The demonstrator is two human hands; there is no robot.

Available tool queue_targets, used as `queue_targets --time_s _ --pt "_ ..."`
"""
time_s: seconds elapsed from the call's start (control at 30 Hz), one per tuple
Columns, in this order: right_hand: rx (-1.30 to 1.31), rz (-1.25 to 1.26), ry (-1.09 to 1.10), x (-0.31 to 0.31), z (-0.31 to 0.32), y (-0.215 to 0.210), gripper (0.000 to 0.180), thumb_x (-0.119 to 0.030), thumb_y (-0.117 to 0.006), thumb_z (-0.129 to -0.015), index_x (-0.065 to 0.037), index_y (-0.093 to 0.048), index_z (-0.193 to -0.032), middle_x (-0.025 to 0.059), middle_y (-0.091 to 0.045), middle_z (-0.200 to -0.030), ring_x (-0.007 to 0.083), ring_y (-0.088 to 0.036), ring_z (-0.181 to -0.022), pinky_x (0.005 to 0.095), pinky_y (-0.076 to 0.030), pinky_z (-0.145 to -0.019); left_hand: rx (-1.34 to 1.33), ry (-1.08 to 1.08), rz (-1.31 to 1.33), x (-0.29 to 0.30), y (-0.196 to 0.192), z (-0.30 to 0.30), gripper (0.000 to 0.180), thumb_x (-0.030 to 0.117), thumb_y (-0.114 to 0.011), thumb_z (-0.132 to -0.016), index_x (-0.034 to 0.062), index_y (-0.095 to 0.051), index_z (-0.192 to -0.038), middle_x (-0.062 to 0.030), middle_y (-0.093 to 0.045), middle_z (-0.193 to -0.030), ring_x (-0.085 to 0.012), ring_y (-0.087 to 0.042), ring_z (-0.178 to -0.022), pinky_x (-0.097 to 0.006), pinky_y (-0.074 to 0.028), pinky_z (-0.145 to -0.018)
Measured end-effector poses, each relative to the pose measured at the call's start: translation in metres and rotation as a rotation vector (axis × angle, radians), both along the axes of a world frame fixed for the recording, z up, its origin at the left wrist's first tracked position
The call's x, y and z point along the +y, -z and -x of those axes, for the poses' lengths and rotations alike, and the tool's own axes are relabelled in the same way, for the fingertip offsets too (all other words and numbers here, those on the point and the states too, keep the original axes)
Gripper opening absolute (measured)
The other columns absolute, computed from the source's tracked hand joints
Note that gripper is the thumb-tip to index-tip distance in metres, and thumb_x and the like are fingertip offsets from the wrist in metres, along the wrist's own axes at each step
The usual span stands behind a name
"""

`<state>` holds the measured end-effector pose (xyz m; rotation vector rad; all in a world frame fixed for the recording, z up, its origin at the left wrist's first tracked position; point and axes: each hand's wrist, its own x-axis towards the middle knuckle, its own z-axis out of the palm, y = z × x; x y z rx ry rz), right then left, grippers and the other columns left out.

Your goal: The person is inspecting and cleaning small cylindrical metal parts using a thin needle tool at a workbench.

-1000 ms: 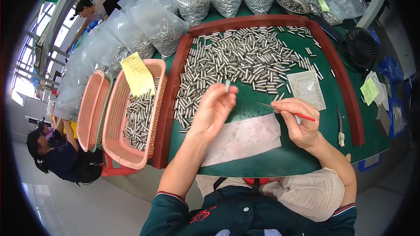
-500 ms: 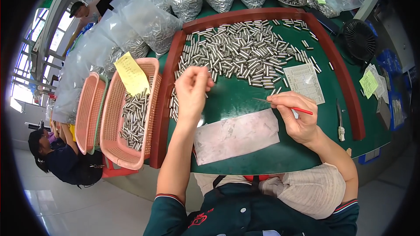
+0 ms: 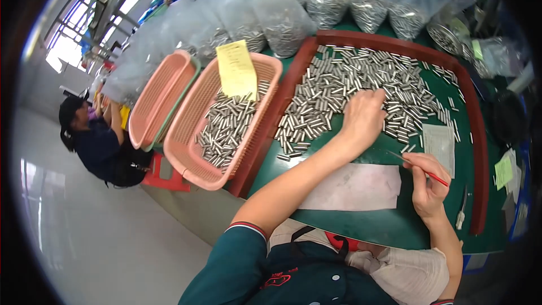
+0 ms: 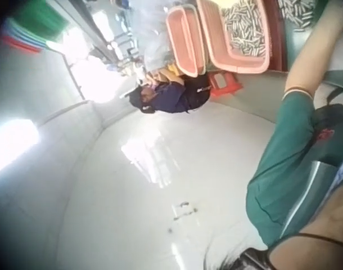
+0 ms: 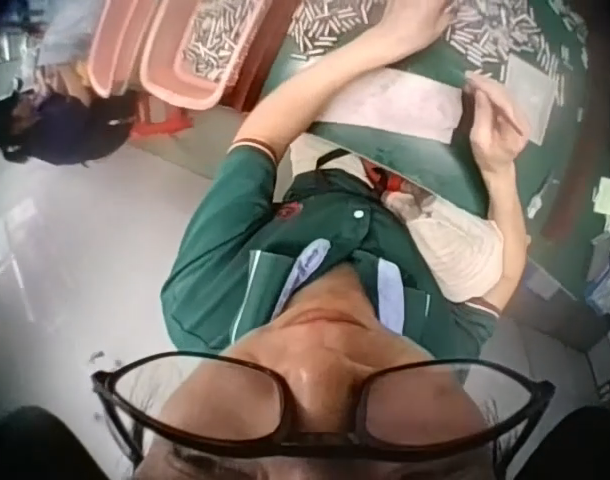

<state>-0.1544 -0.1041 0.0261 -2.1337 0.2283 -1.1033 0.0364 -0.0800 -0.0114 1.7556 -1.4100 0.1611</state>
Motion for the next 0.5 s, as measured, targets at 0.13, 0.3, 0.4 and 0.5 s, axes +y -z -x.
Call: queue_targets --time_s 0.13,0.3,0.4,0.5 --pt "0.001 -0.019 -0.044 0.004 -0.005 0.003 0.01 0.007 -0.054 -0.079 0.004 -0.059 -0.087 0.0156 -0.064 -0.084 0.0209 -0.061 -0.065 0.0275 -0.05 -0.06 0.034 -0.01 0.023 0.012 -0.005 -0.004 0.018 0.0 -0.059 -0.066 0.0007 -0.052 -0.082 -0.0141 -0.055 -0.067 -0.0329 -0.055 -0.066 -0.043 -0.043 -0.062" --pt "-0.008 -0.003 -0.018 0.001 0.0 -0.001 0.01 0.006 -0.053 -0.08 0.004 -0.058 -0.088 0.0169 -0.064 -0.085 0.0214 -0.061 -0.065 0.0279 -0.05 -0.06 0.484 0.177 -0.093 0.042 -0.036 0.0 0.023 0.002 -0.058 -0.078 0.0033 -0.061 -0.101 -0.0044 -0.051 -0.071 -0.0106 -0.049 -0.061 -0.024 -0.041 -0.058" --pt "-0.023 0.007 -0.01 0.0 -0.001 -0.001 0.01 0.007 -0.054 -0.079 0.004 -0.058 -0.088 0.017 -0.064 -0.085 0.0216 -0.061 -0.065 0.028 -0.05 -0.06 0.945 0.323 -0.086 0.053 -0.021 -0.006 0.016 0.006 -0.059 -0.083 0.0 -0.06 -0.098 0.0004 -0.058 -0.084 -0.0038 -0.051 -0.07 -0.018 -0.042 -0.062" --pt "-0.072 0.06 0.036 -0.004 0.001 -0.002 0.011 0.006 -0.055 -0.078 0.003 -0.058 -0.089 0.0181 -0.065 -0.084 0.0237 -0.062 -0.066 0.0284 -0.05 -0.059 1.352 0.316 -0.1 0.058 -0.018 -0.005 0.013 0.008 -0.063 -0.082 0.0016 -0.055 -0.09 -0.004 -0.061 -0.077 -0.0069 -0.056 -0.069 -0.02 -0.045 -0.061"
